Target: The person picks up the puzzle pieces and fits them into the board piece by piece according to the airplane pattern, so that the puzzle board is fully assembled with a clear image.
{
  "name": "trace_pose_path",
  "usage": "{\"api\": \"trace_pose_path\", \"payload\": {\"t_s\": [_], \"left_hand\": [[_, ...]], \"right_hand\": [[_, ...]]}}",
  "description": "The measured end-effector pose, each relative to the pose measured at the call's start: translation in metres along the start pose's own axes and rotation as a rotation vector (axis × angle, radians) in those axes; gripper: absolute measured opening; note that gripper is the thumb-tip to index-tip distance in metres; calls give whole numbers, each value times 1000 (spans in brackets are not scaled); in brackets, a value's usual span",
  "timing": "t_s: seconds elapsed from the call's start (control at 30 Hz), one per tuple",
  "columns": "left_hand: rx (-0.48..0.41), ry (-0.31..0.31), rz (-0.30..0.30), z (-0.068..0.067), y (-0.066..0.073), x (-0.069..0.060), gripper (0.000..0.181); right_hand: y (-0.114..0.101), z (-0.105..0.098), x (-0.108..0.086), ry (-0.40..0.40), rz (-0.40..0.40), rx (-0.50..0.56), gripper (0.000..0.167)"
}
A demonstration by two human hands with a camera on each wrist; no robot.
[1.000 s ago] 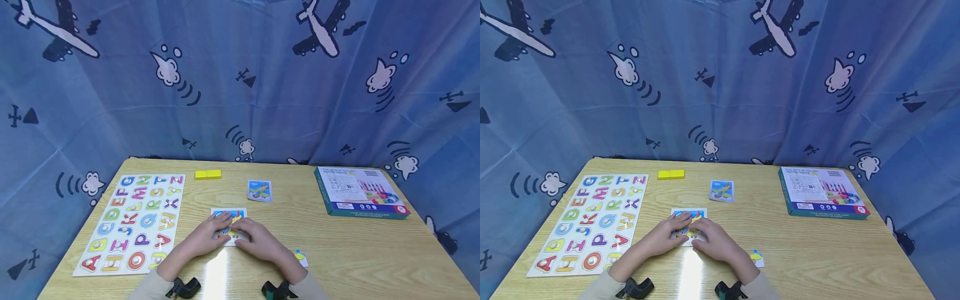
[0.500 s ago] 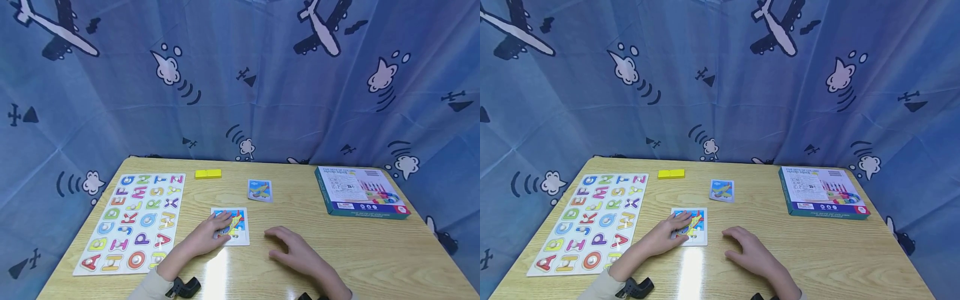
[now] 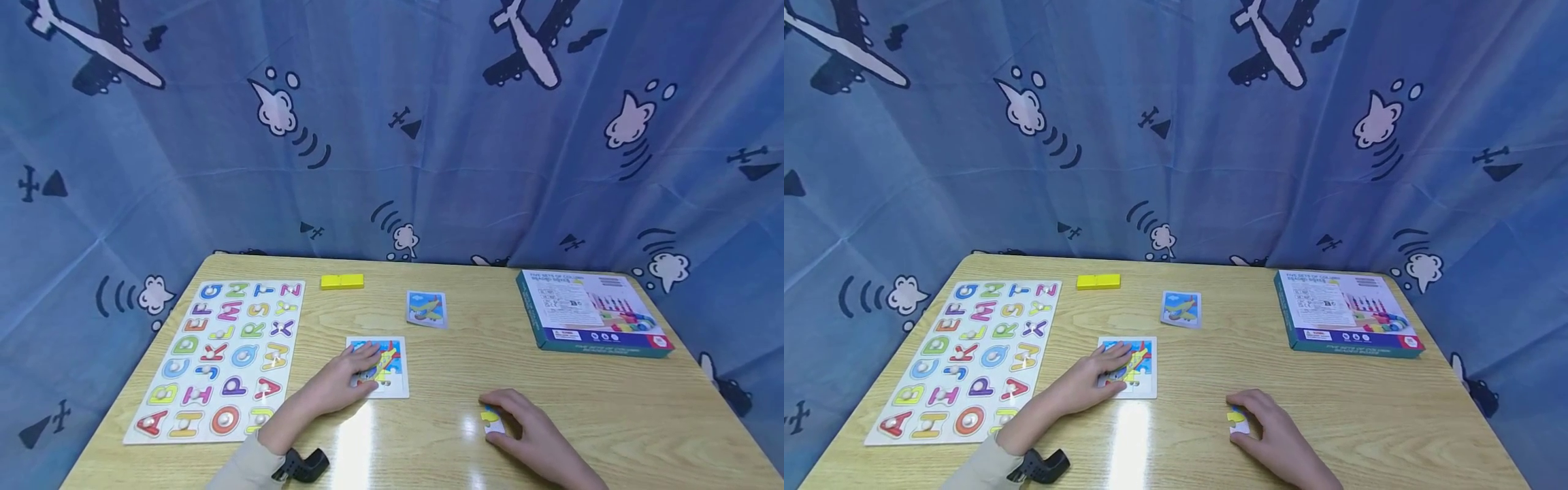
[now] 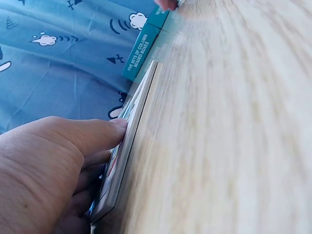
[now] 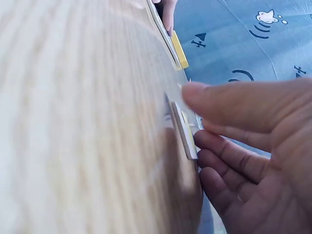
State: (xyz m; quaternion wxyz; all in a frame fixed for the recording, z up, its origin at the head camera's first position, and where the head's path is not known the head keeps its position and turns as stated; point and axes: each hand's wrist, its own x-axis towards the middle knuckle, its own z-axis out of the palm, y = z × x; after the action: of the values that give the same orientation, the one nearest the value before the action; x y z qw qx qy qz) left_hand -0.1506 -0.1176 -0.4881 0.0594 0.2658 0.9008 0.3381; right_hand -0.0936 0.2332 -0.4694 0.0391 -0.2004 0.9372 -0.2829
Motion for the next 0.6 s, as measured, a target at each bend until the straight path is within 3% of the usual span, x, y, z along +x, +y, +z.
{"api": "trace_pose_path", "payload": {"t_s": [0.37, 0.6], "left_hand": [[-10, -6, -3, 0, 1, 0, 54], [-7, -9, -4, 0, 0, 0, 54]], "right_hand": [[6, 0, -3, 6, -26, -8, 24], [7, 5, -3, 72, -88, -46, 19]]}}
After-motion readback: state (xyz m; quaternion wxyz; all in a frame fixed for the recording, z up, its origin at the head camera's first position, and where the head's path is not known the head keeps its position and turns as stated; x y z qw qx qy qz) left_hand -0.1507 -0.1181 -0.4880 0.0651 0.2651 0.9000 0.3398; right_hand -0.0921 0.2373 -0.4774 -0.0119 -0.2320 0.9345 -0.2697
